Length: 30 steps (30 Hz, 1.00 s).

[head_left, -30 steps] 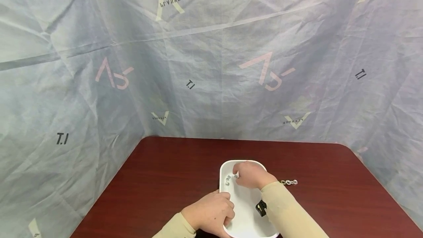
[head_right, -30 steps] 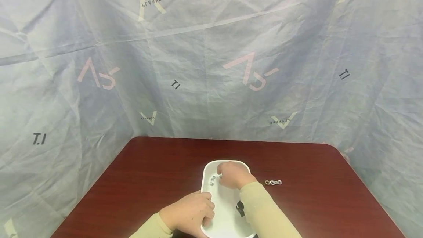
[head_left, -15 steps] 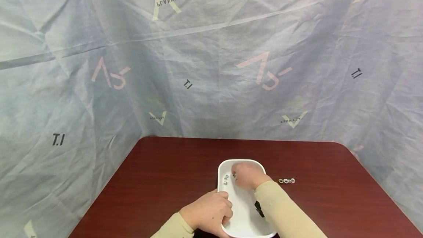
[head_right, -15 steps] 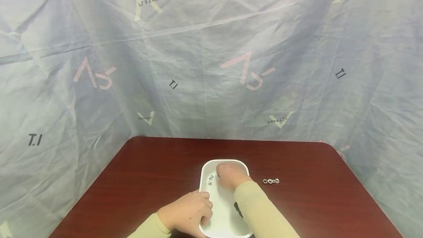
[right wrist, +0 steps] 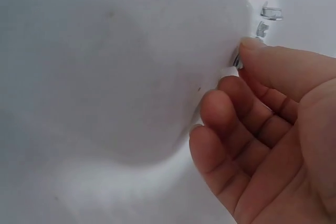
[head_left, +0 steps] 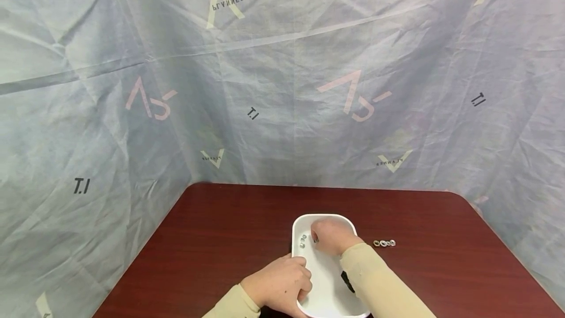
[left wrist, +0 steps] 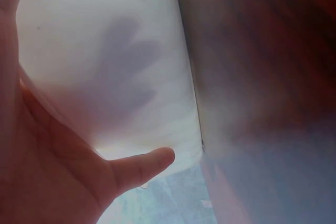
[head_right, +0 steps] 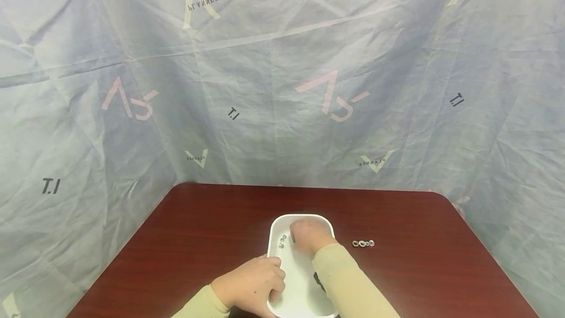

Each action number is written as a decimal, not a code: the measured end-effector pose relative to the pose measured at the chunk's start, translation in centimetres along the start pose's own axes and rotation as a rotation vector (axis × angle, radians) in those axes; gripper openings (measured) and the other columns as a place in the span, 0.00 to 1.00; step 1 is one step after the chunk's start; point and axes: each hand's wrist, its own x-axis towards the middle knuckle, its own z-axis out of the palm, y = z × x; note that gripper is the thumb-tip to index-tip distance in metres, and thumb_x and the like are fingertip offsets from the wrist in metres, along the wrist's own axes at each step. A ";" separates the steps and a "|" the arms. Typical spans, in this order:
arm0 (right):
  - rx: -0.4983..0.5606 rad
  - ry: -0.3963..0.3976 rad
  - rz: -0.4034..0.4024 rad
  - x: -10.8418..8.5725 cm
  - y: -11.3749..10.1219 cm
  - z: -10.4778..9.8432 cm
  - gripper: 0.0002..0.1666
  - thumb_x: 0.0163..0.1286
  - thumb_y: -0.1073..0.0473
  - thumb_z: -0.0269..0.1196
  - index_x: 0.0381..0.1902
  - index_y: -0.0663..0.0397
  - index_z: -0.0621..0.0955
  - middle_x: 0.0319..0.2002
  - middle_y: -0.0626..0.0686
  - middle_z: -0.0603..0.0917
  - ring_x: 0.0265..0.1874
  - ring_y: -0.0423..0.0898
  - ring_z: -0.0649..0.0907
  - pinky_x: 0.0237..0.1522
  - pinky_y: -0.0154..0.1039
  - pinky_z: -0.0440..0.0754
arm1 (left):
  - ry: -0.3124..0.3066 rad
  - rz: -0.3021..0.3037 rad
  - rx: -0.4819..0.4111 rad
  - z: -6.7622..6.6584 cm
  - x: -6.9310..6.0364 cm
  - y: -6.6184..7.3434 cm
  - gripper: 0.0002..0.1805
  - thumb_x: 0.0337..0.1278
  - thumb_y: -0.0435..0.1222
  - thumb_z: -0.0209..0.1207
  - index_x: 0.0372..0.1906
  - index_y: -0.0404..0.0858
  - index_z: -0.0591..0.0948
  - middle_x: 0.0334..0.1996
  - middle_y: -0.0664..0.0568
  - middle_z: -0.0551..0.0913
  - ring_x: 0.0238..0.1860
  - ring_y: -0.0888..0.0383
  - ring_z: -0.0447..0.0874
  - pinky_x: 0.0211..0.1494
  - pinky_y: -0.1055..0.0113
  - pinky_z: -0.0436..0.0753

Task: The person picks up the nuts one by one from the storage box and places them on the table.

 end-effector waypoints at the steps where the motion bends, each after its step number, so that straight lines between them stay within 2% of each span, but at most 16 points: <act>1: -0.006 0.002 -0.006 0.0 0.0 0.0 0.14 0.58 0.64 0.67 0.21 0.42 0.74 0.19 0.40 0.71 0.19 0.39 0.70 0.27 0.38 0.73 | 0.000 0.001 0.002 0.0 0.0 0.0 0.27 0.38 0.73 0.65 0.10 0.61 0.70 0.17 0.74 0.64 0.29 0.70 0.63 0.38 0.75 0.66; 13: -0.006 0.022 -0.038 0.4 0.1 0.2 0.17 0.58 0.68 0.63 0.18 0.42 0.72 0.16 0.41 0.67 0.17 0.38 0.65 0.25 0.35 0.68 | 0.033 0.006 -0.001 -0.2 0.2 -0.1 0.28 0.39 0.72 0.65 0.09 0.60 0.70 0.16 0.74 0.64 0.28 0.69 0.63 0.38 0.75 0.66; 19: 0.011 0.003 -0.028 0.4 0.2 0.2 0.17 0.57 0.69 0.62 0.18 0.42 0.72 0.17 0.41 0.69 0.18 0.38 0.66 0.25 0.36 0.68 | 0.022 0.003 -0.006 -0.3 0.2 0.0 0.27 0.38 0.72 0.66 0.10 0.60 0.70 0.17 0.75 0.64 0.29 0.70 0.64 0.39 0.75 0.67; 30: 0.046 0.026 -0.049 0.5 0.3 -0.2 0.14 0.53 0.66 0.63 0.19 0.41 0.72 0.17 0.39 0.69 0.17 0.37 0.68 0.22 0.35 0.68 | 0.006 0.002 -0.016 -0.3 0.2 -0.1 0.27 0.38 0.72 0.66 0.10 0.60 0.70 0.17 0.75 0.64 0.29 0.70 0.64 0.39 0.75 0.67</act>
